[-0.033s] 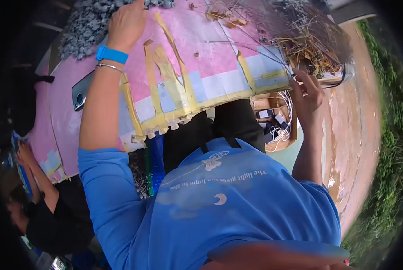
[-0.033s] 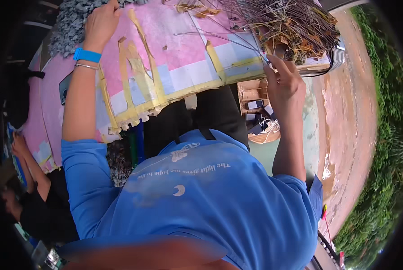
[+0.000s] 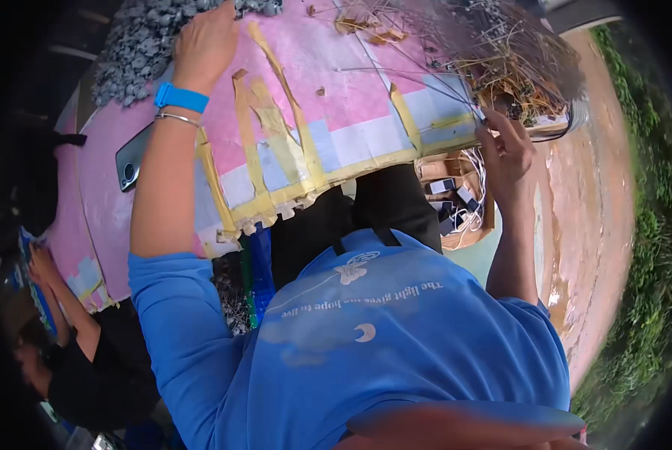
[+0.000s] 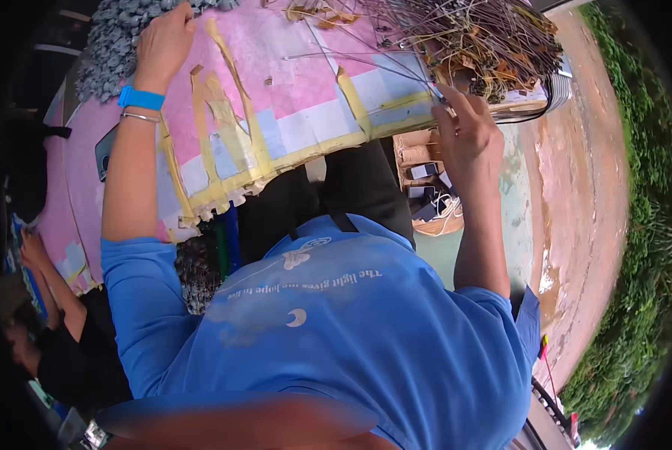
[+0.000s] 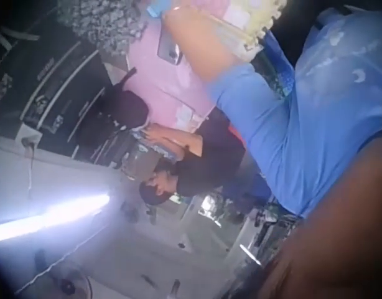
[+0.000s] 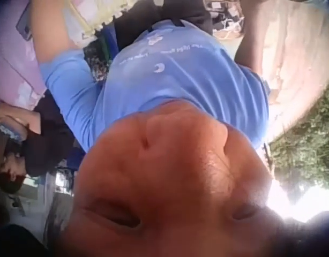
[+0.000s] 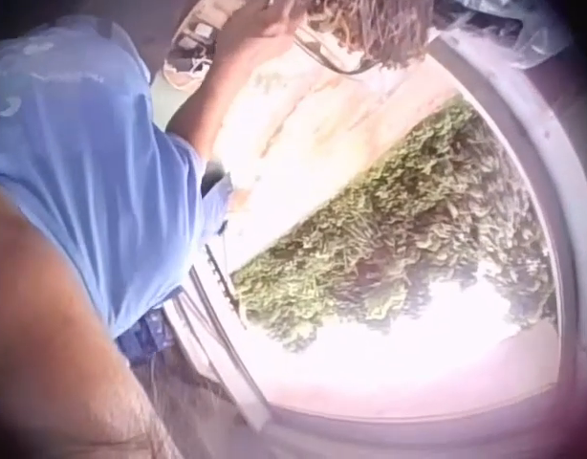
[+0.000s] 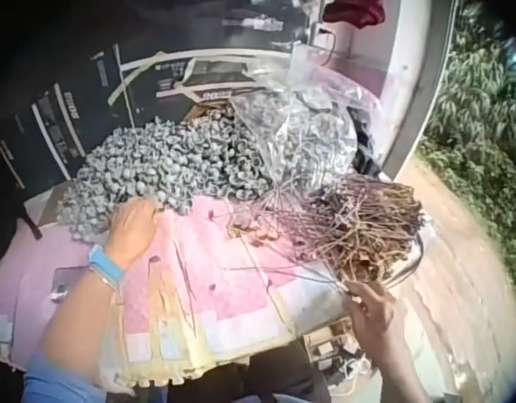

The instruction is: Wrapping wires or filament around small circular components at a workbench.

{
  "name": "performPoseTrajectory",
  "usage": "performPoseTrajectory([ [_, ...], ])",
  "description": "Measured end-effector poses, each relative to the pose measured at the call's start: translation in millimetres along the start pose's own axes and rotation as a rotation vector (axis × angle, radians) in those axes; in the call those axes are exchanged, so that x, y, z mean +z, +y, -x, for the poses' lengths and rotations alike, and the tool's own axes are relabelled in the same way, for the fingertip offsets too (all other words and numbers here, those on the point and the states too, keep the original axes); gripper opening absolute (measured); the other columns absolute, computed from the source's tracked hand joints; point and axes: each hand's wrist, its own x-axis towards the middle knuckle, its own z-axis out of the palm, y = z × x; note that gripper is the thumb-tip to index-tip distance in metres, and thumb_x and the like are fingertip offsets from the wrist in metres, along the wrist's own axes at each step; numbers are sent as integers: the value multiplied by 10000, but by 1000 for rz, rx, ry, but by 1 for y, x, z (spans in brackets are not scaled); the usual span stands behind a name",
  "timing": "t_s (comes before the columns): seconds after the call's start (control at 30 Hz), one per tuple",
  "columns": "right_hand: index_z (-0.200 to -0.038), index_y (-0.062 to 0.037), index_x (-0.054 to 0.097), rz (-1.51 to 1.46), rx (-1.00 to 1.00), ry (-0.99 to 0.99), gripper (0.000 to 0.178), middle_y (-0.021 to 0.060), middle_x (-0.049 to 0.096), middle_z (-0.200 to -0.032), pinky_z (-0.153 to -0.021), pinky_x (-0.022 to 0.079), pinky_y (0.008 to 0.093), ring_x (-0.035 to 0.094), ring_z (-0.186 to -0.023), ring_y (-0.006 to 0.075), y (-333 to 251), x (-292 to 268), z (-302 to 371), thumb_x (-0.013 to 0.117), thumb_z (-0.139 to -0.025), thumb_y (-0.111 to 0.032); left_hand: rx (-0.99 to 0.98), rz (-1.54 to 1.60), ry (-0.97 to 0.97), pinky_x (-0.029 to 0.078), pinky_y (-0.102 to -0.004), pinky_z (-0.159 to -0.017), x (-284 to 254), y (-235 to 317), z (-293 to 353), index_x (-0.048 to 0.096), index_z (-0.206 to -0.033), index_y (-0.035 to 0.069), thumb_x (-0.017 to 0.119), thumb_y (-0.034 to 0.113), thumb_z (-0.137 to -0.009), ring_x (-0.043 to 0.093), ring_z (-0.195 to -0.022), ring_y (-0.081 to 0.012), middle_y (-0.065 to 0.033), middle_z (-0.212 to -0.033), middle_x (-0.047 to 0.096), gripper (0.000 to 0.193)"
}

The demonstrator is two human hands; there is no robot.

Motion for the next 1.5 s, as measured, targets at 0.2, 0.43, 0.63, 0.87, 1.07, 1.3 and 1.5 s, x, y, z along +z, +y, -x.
performPoseTrajectory([
  [0.2,-956,-40,672,70,-136,-51,110,78,622,-880,-617,495,294,622,-678,158,-7,2,-2,695,-859,-85,315,69,334,510,-489,-767,13,-17,14,621,-1126,79,637,143,-831,628,-888,-423,-195,-927,667,303],
  [0.43,-998,-3,655,-580,65,-227,143,42,657,-862,-624,496,252,613,-675,106,-14,4,8,677,-901,-107,-4,900,69,518,-266,-573,-26,21,98,638,-1121,15,713,60,-823,648,-644,-136,-69,-848,655,310],
  [0.63,-1021,2,649,-1536,290,-396,142,83,669,-857,-598,525,242,639,-684,120,-78,43,-5,646,-927,-104,-119,1484,-149,521,-217,-609,-29,79,210,621,-1161,-19,723,49,-847,641,-692,-101,-58,-909,659,337],
  [0.87,-1004,24,668,-1554,140,-1026,160,88,684,-823,-543,524,250,634,-604,122,-133,45,15,668,-908,-104,-138,1842,-176,590,-269,-684,-7,99,255,559,-1238,-36,695,63,-868,687,-837,-163,-90,-994,650,406],
  [1.07,-987,13,684,-1431,194,-976,140,74,681,-789,-522,507,235,614,-582,110,-122,45,45,669,-909,-102,-199,1855,-4,615,-284,-680,-24,91,269,510,-1305,-49,591,-9,-866,680,-933,-184,-153,-1165,626,448],
  [1.3,-1025,4,692,-1383,163,-893,154,60,675,-796,-522,473,226,585,-582,96,-117,41,59,659,-918,-102,-231,1852,-6,622,-293,-611,-26,93,272,507,-1306,-59,579,5,-865,684,-957,-215,-191,-1157,640,452],
  [1.5,-1061,-6,697,-1274,46,-874,175,42,671,-804,-532,452,215,566,-590,71,-117,38,60,649,-925,-105,-322,1949,-17,622,-292,-597,-23,97,277,540,-1245,-60,578,15,-872,694,-908,-204,-185,-1106,666,382],
])
